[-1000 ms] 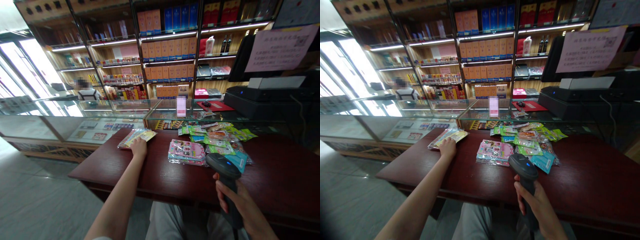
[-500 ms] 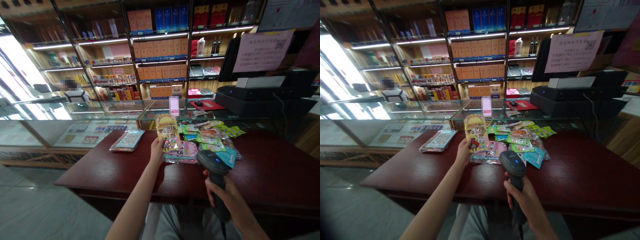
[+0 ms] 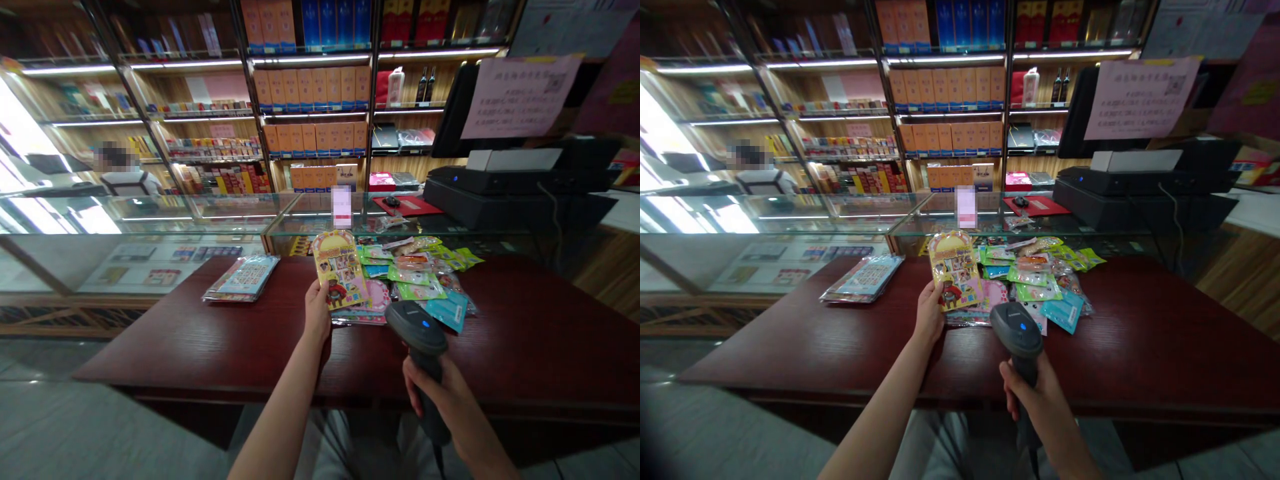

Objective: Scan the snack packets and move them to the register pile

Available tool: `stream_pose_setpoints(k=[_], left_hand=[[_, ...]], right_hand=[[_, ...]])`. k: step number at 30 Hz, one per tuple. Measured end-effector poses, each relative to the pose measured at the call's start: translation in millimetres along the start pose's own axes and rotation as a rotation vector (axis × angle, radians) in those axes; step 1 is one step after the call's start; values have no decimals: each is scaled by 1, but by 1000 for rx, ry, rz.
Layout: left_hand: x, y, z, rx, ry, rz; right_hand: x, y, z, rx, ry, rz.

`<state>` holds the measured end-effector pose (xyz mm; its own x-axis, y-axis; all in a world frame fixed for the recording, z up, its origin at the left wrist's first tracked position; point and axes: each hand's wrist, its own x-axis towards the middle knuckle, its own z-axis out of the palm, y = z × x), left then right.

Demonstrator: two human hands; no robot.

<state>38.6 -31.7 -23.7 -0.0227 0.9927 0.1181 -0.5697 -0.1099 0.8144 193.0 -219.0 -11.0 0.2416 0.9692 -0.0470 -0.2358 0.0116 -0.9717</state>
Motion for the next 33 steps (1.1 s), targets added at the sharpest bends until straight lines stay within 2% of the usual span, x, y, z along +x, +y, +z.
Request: stream_pose_setpoints(k=[5,9,15,18,22,28,33], left_hand=[[1,0,0,-24,42,-15],[2,1,-3,-38,10,-1],[7,6,-11,-99,50,108],[11,8,-11,-129,82,95],[13,11,-11,-177,79,-37],[6,24,-18,-428,-133,-360],[0,33,-16,-480,-223,-451]], right_hand=[[3,3,3,55,45,46],[3,2,4,67,55,32],[5,3,0,65,59,11],[4,2,-1,72,53,12],[2,-1,-1,60,35,21],[1,0,-1,69,82,18],[3,3,-2,80,66,10]])
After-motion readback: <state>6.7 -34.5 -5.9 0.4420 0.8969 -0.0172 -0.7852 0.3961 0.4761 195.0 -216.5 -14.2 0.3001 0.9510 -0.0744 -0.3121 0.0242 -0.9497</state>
